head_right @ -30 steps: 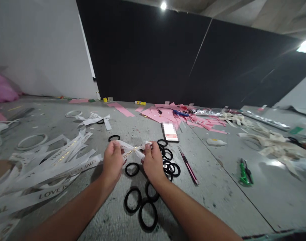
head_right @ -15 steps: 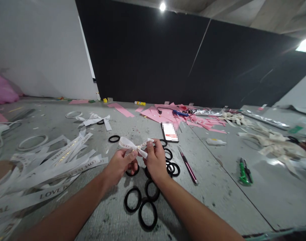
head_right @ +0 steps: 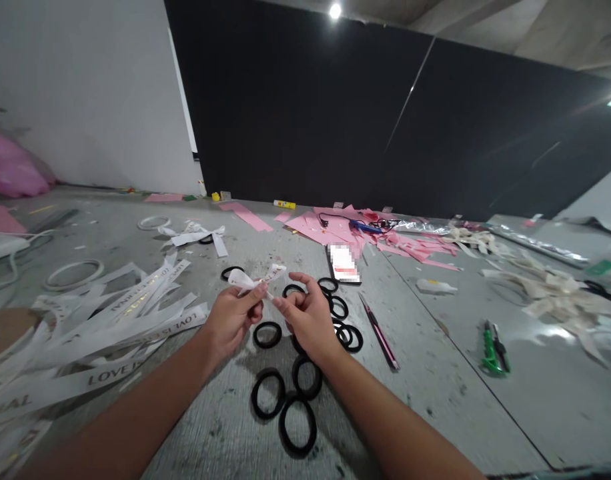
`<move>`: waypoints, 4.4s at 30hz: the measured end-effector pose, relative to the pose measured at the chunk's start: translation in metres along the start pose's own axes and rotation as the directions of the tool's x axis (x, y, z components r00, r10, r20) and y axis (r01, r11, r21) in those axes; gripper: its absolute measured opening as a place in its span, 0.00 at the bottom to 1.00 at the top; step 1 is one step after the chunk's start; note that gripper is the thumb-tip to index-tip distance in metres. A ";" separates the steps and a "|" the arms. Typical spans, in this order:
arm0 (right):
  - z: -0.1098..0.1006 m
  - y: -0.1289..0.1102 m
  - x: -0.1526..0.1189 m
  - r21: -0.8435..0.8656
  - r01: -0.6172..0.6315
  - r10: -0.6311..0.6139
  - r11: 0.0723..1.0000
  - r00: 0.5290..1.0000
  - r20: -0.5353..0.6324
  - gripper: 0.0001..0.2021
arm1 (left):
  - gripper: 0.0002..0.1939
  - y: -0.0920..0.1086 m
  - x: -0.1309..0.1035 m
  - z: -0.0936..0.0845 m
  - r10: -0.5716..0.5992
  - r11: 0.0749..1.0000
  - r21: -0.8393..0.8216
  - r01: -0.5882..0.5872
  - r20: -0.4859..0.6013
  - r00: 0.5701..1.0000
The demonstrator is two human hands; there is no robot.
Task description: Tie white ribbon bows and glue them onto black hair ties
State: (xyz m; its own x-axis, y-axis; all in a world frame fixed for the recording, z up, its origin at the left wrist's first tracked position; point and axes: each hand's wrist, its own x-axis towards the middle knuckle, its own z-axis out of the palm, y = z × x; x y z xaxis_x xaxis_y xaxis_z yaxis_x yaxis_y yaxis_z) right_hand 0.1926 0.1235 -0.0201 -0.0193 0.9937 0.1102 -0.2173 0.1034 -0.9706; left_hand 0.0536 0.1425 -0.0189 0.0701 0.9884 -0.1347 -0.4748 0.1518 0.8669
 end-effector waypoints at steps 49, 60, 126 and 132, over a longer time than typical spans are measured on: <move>-0.002 -0.010 -0.005 -0.262 -0.052 0.063 0.964 0.997 0.034 0.25 | 0.19 0.007 -0.009 0.002 0.093 0.923 0.350 -0.162 0.206 0.974; -0.007 -0.002 -0.008 -0.632 0.090 -0.205 0.770 0.972 -0.111 0.30 | 0.19 -0.003 -0.011 0.011 0.037 0.999 0.042 -0.034 -0.072 0.997; -0.001 0.004 -0.008 -0.308 0.080 -0.094 0.948 0.995 -0.033 0.16 | 0.21 -0.009 -0.004 0.001 0.191 0.937 0.297 -0.186 0.011 0.981; 0.011 0.004 -0.010 0.064 -0.043 0.051 0.997 0.990 -0.133 0.16 | 0.19 -0.008 -0.011 0.014 0.014 1.000 -0.024 -0.015 -0.033 0.999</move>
State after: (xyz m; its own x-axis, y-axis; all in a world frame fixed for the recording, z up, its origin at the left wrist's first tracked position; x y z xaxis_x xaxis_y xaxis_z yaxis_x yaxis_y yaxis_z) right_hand 0.1812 0.1132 -0.0228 0.0992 0.9946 0.0313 -0.2785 0.0580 -0.9587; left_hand 0.0688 0.1300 -0.0173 0.0346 0.9898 -0.1381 -0.4964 0.1369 0.8572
